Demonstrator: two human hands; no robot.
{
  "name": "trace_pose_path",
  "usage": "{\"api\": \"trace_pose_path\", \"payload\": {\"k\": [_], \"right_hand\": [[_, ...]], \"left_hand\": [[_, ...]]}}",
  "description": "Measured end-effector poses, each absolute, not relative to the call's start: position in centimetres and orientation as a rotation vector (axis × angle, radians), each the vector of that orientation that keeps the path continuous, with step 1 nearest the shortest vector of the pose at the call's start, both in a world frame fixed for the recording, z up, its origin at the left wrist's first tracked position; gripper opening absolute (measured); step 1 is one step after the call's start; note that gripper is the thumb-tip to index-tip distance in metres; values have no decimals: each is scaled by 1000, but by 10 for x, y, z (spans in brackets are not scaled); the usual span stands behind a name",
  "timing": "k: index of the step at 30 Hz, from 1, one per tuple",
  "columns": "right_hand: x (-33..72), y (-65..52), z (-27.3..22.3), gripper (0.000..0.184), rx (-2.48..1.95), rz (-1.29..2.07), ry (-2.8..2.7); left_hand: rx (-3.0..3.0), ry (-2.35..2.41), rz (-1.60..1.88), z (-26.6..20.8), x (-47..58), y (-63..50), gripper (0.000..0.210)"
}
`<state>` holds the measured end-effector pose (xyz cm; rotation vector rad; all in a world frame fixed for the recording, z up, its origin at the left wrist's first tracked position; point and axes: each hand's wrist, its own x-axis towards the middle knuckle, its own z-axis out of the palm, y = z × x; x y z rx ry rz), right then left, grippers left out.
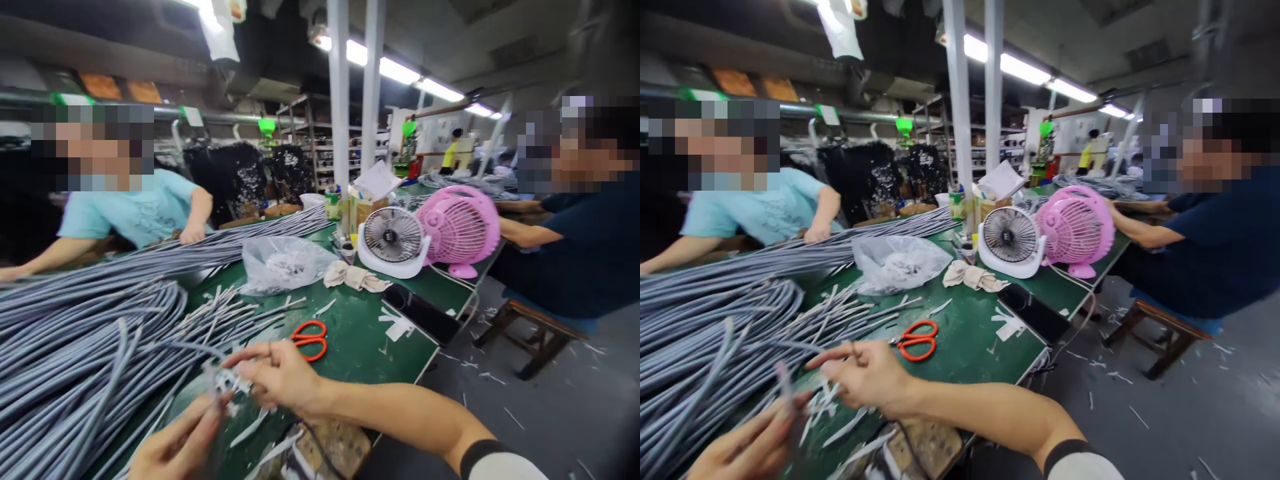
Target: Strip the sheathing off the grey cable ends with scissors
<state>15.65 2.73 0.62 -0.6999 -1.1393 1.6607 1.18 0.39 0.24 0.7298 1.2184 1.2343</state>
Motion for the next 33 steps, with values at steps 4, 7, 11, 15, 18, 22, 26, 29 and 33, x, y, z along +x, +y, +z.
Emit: {"api": "trace_pose_path", "payload": {"k": [4,7,11,15,18,22,26,29,33], "right_hand": [[159,23,9,27,-958,1286,-1496],[162,23,10,30,-1008,1078,-1929],[164,19,8,38,-1034,790,-2047],[165,17,7,38,-1024,631,-2095],[167,21,7,39,-1051,560,-2089],[174,29,6,40,-1092,508,-2056],[175,29,8,38,-1086,538,-1995],[175,25,11,33,-1019,498,-1993],[185,27,16,19,-1047,358,-2001]], "left_hand": [[904,1198,1360,2,14,0,31],[983,1167,1402,-6,13,2,32],[950,1135,1465,-12,15,2,31],[810,956,1454,-7,19,-1,28],[577,742,1418,3,10,-2,21],[378,533,1538,17,-22,0,14],[596,763,1768,20,-31,3,9],[962,1010,1303,11,-10,-1,37],[1143,1072,1203,0,14,-10,43]]}}
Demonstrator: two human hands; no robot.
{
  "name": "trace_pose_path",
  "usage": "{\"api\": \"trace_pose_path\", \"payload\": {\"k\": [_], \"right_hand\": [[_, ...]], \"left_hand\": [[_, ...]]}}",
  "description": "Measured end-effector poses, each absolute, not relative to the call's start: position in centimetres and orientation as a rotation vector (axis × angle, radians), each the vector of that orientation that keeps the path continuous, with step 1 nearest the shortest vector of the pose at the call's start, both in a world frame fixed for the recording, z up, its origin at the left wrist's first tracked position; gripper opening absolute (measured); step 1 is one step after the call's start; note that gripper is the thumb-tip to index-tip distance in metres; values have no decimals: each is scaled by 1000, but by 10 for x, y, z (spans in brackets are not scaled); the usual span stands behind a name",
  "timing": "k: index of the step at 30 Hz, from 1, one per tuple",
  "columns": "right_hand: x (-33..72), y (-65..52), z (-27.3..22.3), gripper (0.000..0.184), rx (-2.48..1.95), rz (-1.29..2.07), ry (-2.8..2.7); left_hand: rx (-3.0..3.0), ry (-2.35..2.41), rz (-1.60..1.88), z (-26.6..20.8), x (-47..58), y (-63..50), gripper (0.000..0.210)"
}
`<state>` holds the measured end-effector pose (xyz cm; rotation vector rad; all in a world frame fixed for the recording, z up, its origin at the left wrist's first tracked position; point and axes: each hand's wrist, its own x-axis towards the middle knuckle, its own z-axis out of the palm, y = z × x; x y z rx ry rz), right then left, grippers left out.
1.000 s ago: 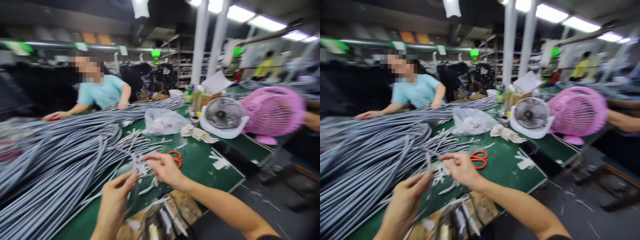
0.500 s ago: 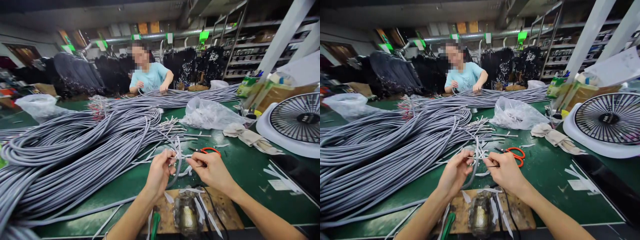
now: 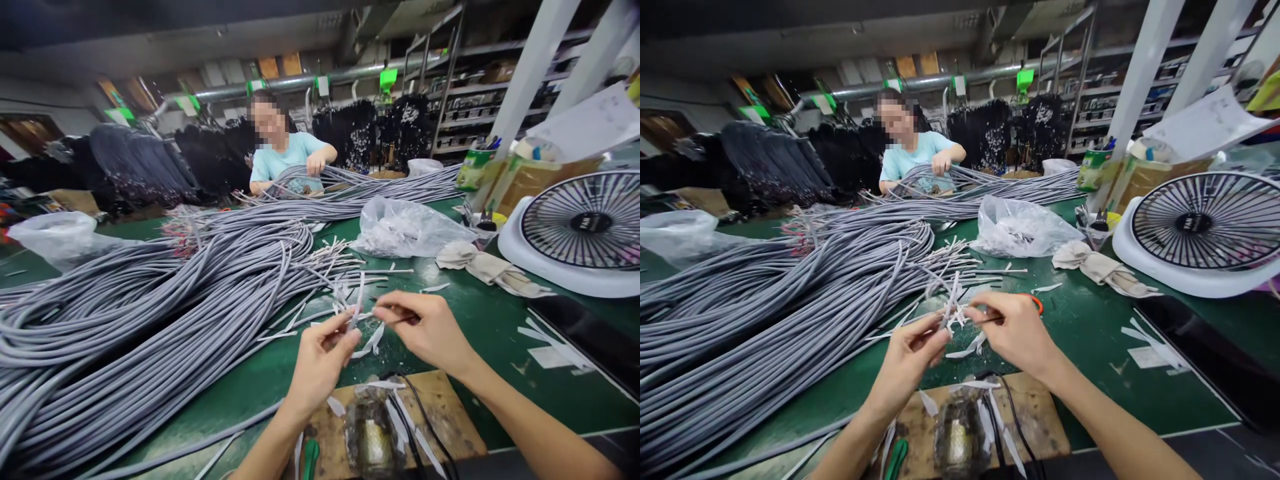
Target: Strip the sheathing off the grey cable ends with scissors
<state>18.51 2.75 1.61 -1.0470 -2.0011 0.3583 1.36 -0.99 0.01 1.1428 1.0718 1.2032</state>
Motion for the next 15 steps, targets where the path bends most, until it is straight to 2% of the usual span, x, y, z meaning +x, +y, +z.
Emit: {"api": "trace_pose_path", "payload": {"k": [3,6,9,15], "right_hand": [[195,31,20,30,-1143,77,-1889],[196,29,21,17,-969,-143,-1968],[188,24,20,15,-792,-285,-2101],[183,19,18,12,-789,-382,-2124]], "left_hand": [[1200,1153,1297,0,14,-15,43],[1311,1222,1266,3,12,-19,39],[1398,1270,1260,6,14,-23,34],[1496,1283,1281,4,15,-25,31]]}}
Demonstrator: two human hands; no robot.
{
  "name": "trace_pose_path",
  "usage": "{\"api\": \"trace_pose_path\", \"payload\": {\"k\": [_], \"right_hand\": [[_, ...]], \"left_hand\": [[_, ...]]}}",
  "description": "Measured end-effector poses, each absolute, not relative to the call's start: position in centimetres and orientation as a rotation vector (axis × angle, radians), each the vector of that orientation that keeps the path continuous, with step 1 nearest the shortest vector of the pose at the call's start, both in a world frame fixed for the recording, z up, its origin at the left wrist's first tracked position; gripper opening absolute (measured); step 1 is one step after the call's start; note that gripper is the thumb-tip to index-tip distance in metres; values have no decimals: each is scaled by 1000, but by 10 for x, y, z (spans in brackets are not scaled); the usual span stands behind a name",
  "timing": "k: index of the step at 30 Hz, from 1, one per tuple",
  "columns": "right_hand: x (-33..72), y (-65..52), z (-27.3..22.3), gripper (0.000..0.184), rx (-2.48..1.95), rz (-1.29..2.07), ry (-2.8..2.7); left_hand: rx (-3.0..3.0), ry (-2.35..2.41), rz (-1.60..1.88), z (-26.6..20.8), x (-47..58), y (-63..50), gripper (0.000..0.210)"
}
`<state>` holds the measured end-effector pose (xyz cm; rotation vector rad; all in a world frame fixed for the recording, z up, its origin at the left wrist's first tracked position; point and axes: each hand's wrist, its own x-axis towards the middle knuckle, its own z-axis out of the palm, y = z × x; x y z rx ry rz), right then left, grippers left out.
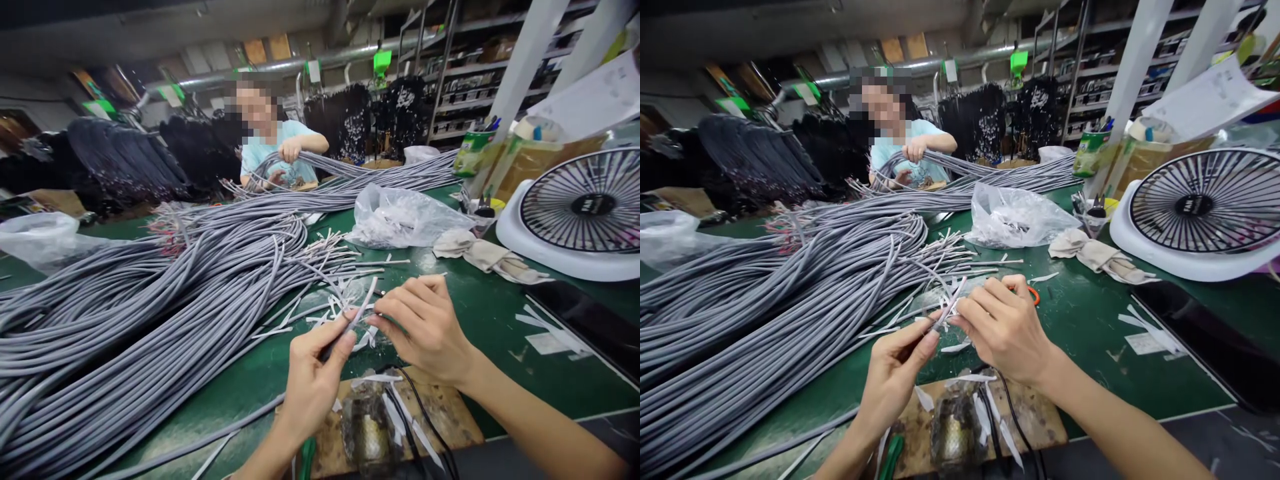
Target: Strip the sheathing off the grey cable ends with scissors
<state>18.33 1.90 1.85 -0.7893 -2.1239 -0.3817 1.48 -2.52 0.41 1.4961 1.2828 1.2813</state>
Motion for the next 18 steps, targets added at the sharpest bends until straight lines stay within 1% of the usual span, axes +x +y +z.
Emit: {"api": "trace_pose_path", "payload": {"k": [6,8,11,13,18], "right_hand": [[185,18,19,8,-757,-336,-2126],[185,18,20,10,-749,-251,-2133],[183,19,20,15,-756,-35,-2137],[182,19,20,15,-752,78,-2148],[179,18,18,14,-726,162,-2140]], "left_hand": [[1647,1282,1255,2,14,-26,29],[1655,1275,1254,2,14,-26,29],[1630,1266,1249,2,13,-27,29],[1592,1238,1238,2,11,-27,30],[1521,1191,1204,2,8,-23,31]]}}
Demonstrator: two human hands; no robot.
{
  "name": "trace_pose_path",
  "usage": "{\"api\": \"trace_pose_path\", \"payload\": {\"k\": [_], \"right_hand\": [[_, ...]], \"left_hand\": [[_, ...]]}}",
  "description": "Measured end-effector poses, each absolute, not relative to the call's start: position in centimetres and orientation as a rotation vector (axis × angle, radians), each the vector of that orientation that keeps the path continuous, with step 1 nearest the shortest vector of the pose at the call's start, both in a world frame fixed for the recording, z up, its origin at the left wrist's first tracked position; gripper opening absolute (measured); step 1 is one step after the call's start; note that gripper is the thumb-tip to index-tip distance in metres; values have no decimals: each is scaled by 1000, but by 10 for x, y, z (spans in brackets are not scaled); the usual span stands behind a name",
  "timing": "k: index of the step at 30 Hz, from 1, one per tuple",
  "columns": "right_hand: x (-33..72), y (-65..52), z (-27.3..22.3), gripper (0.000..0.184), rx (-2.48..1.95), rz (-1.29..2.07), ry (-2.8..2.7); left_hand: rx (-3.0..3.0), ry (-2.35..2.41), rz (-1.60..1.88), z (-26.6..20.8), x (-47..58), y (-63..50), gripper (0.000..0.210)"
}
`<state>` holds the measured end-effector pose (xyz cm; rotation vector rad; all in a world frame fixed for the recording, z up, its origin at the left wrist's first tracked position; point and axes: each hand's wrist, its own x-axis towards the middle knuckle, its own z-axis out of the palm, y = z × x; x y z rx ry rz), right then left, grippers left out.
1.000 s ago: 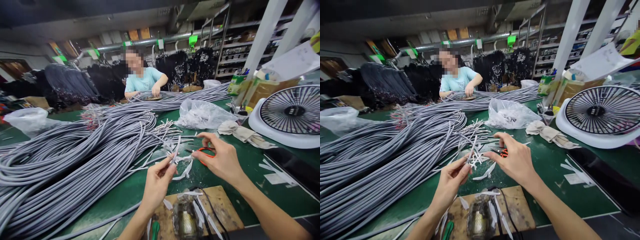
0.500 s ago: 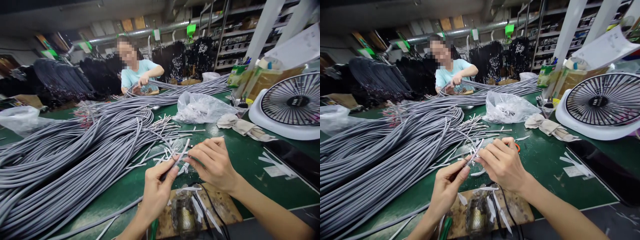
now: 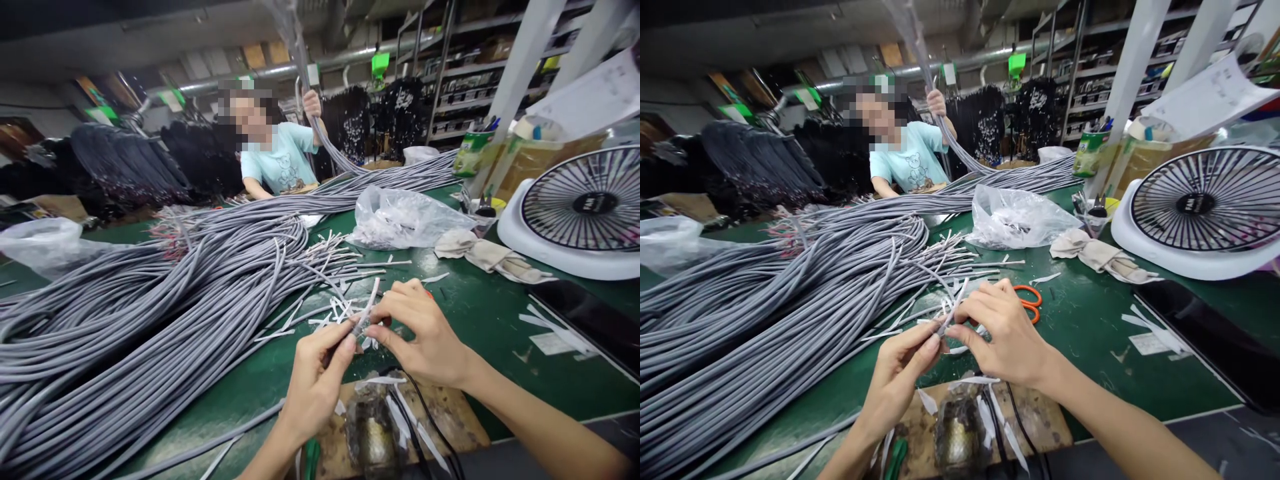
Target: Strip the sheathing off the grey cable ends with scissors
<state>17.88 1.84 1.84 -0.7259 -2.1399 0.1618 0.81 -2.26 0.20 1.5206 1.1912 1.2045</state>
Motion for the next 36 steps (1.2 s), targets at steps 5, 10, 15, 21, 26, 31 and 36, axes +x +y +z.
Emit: {"api": "trace_pose_path", "payload": {"k": [5,10,15,21,26,31,36], "right_hand": [[178,11,22,17,-529,332,-2225],[184,-3,29,18,-333,527,-2187],[180,-13,28,17,-66,597,-2159],[163,12,10,37,-1011,371,-1725],[155,20,6,59,-1027,665,-1716],[156,20,2,17,-933,774,-1753],[155,11,5,14,-816,551,-1863]], "left_hand": [[1465,1326,1316,2,11,-17,26],[1541,1418,1405,3,11,-11,23],[1224,1506,1629,5,-4,5,31],[1237,1284,1559,2,12,-3,28],[1331,1205,1514,0,18,-9,25],[1318,1274,1491,-3,19,-9,23],[1182,1227,1561,-4,24,-5,27]]}}
